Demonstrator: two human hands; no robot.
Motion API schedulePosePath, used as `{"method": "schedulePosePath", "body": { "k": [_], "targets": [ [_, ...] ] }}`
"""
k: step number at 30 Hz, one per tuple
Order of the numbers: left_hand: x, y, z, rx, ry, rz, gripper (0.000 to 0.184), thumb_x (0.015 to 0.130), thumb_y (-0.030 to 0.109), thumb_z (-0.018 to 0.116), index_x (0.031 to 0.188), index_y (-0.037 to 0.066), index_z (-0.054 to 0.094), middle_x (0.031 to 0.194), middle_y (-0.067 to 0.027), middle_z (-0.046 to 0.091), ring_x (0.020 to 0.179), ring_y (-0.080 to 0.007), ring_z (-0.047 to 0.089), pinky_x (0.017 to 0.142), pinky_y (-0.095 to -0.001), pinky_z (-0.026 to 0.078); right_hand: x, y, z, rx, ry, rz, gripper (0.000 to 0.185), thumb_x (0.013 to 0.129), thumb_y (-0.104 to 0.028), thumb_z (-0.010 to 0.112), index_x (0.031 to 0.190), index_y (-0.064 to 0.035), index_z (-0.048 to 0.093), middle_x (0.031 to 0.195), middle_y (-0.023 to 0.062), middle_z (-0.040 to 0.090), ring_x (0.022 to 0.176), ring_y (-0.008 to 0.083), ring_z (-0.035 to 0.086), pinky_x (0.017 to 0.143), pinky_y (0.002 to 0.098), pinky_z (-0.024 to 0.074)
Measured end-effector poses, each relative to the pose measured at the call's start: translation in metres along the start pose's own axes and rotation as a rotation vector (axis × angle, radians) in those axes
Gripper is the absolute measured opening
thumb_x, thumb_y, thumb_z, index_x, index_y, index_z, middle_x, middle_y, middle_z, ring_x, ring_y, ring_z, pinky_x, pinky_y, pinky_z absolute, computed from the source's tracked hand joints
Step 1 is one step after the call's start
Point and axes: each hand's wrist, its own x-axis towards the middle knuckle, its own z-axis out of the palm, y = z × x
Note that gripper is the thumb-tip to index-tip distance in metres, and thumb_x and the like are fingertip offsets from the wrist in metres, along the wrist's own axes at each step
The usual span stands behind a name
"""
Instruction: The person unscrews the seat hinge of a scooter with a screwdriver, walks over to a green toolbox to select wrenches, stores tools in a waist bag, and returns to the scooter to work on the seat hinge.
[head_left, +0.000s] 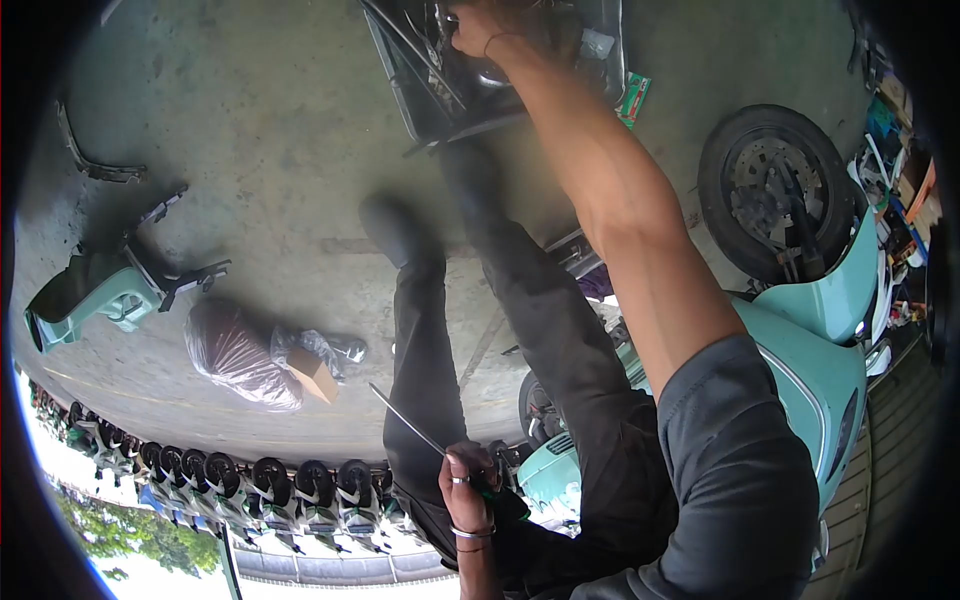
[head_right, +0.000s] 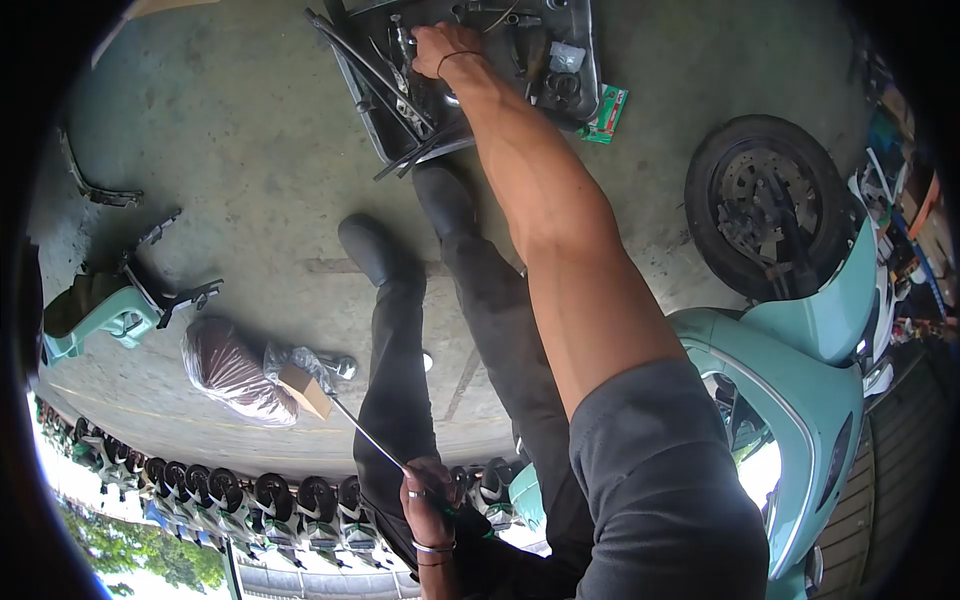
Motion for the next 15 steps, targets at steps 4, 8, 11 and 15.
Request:
{"method": "schedulePosePath", "body": {
  "k": [4,8,11,15],
  "targets": [
    [0.001,0.002,-0.002,0.044,0.006,0.027,0.047,0.100,0.047,0.044,0.090,0.002,0.055,0.070,-0.0042,0.055,0.049,-0.0093,0.048,0.042,-0.0225,0.037,0.004,0.009,-0.005,0.000,-0.124,0.102,0.046,0.079,-0.031,0.067,0.122,-0.0168,0.062,0.121,0.0103,0.064,0.112,0.0304,0.062,0.093,0.0428,0.0517],
    [0.003,0.003,0.001,0.043,0.013,0.021,0.048,0.099,0.047,0.044,0.091,0.001,0.056,0.070,-0.0046,0.056,0.049,-0.0095,0.048,0.042,-0.0228,0.037,0.000,0.022,0.002,0.074,-0.101,0.155,0.043,0.079,-0.029,0.065,0.118,-0.0132,0.064,0.119,0.0130,0.065,0.112,0.0323,0.061,0.094,0.0435,0.0509],
    [0.000,0.005,0.001,0.039,0.015,0.013,0.047,0.100,0.046,0.045,0.091,0.001,0.056,0.070,-0.0046,0.056,0.049,-0.0095,0.048,0.043,-0.0232,0.037,-0.007,0.045,0.020,0.135,-0.107,0.197,0.045,0.077,-0.028,0.065,0.118,-0.0101,0.063,0.117,0.0161,0.065,0.112,0.0345,0.061,0.095,0.0438,0.0499],
    [0.000,0.009,0.003,0.054,0.001,0.001,0.046,0.100,0.045,0.045,0.090,0.001,0.056,0.071,-0.0043,0.056,0.050,-0.0096,0.049,0.043,-0.0234,0.039,-0.023,0.062,0.036,0.220,0.001,0.212,0.056,0.076,-0.027,0.070,0.127,-0.0089,0.055,0.115,0.0194,0.065,0.108,0.0359,0.062,0.093,0.0442,0.0506]
  ]
}}
